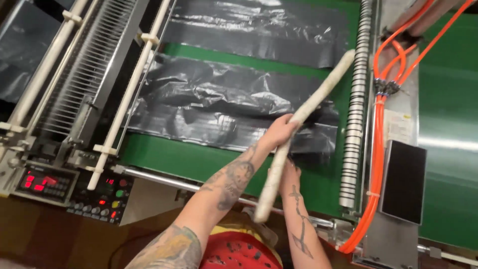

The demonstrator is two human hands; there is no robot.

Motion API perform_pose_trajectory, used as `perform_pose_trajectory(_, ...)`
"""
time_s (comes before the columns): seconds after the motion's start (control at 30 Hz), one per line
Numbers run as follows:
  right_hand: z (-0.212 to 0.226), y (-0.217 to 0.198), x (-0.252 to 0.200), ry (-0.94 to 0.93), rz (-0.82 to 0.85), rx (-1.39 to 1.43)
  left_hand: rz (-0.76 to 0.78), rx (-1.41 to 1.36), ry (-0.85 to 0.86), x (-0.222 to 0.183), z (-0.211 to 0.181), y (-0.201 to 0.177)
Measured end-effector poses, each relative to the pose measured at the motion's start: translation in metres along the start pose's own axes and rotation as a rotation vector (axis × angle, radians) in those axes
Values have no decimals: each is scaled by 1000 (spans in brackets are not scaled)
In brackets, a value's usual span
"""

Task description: The person uses a cylindrical roller to press and smooth black plastic-wrapped sheets on a green conveyor belt. They repeatedly roll over the same areas and adjust the sheets with their hands.

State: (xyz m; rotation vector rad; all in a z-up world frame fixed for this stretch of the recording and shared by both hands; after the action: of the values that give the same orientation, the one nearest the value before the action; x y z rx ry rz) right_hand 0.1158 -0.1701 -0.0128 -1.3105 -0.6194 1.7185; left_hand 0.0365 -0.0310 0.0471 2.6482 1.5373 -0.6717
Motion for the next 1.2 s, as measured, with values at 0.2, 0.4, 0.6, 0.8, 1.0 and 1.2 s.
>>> perform_pose_trajectory(0.2, -1, 3, -4, -13, -4, 130, -34, 324, 135, -157, 39, -67)
perform_pose_trajectory(0.4, -11, 19, 14, -35, -223, 186, -288, 904, 79, -271, 150, -120)
perform_pose_trajectory(0.6, 14, 7, 7, 15, -40, 23, -619, 682, -18, -305, 189, -136)
perform_pose_trajectory(0.8, 8, 12, 10, 65, 87, -70, -887, 623, -50, -300, 151, -187)
perform_pose_trajectory(1.0, 3, 17, 9, 45, 65, -71, -994, 716, -83, -252, 135, -273)
perform_pose_trajectory(1.2, -4, 14, 7, 12, 42, -67, -827, 643, -99, -116, 106, -297)
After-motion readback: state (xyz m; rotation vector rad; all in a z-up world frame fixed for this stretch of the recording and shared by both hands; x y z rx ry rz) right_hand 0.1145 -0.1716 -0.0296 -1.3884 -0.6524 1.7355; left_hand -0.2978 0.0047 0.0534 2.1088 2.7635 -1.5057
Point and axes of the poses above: each hand's wrist, its own x-axis towards the middle knuckle, its own y-axis out of the palm, z = x × y, the point moved 1 cm from there along x, towards the middle knuckle, and after that the axes turned 15 degrees about z, right-handed, at the moved point
